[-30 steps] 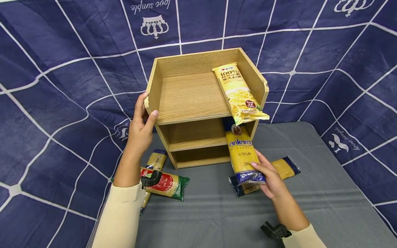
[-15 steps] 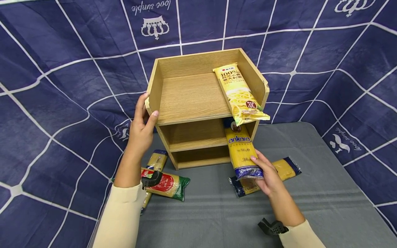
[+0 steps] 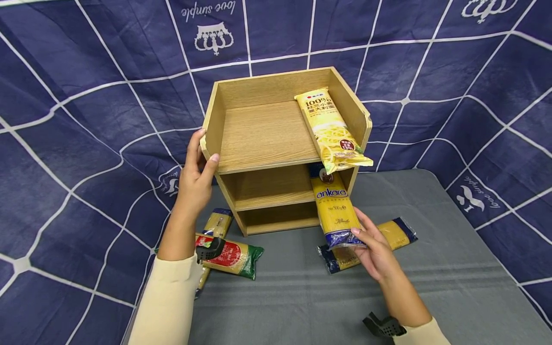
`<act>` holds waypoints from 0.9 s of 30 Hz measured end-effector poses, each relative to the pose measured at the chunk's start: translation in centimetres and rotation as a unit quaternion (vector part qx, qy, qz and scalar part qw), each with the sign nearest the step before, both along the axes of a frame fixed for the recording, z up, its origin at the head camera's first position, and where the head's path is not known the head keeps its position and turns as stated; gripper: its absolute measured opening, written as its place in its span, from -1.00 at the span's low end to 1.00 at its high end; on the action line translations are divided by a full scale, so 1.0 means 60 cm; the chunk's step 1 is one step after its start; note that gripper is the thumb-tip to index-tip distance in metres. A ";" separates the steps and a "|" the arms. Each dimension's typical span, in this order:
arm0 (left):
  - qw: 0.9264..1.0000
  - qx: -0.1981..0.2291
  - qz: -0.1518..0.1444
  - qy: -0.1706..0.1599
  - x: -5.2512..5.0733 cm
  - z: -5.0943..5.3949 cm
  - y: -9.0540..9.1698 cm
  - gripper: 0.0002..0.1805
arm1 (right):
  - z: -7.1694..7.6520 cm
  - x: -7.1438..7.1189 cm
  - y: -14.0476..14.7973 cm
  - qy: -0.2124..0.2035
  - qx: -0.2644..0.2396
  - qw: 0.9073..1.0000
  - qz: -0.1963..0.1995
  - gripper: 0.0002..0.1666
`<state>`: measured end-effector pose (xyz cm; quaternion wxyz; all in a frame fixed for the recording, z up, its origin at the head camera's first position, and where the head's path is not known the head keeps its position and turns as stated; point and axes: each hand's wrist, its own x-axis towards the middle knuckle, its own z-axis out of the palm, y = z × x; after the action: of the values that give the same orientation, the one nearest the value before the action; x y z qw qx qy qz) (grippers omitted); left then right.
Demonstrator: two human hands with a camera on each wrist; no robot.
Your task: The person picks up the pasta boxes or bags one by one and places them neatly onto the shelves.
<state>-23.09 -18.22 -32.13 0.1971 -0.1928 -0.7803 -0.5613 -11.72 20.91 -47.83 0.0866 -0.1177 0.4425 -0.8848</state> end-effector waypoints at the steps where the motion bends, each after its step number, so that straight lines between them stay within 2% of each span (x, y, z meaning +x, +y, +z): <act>1: 1.000 0.001 0.000 0.000 0.000 0.000 0.000 -0.40 | 0.000 0.003 0.001 0.005 0.005 1.000 0.004 -0.17; 8: 1.000 -0.004 0.005 0.000 -0.001 -0.001 -0.002 -0.40 | 0.000 0.014 0.003 0.037 0.052 0.998 0.027 0.05; 16: 1.000 -0.001 0.002 -0.004 -0.001 -0.001 -0.001 -0.40 | -0.002 0.015 -0.007 0.022 0.121 0.992 -0.016 0.07; 27: 1.000 -0.001 0.006 -0.006 -0.001 0.000 -0.001 -0.40 | 0.000 0.004 -0.018 -0.004 0.139 0.988 -0.064 0.05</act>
<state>-23.16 -18.31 -32.14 0.1956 -0.1851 -0.7831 -0.5605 -11.49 19.82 -47.80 0.0474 -0.0722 0.5674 -0.8189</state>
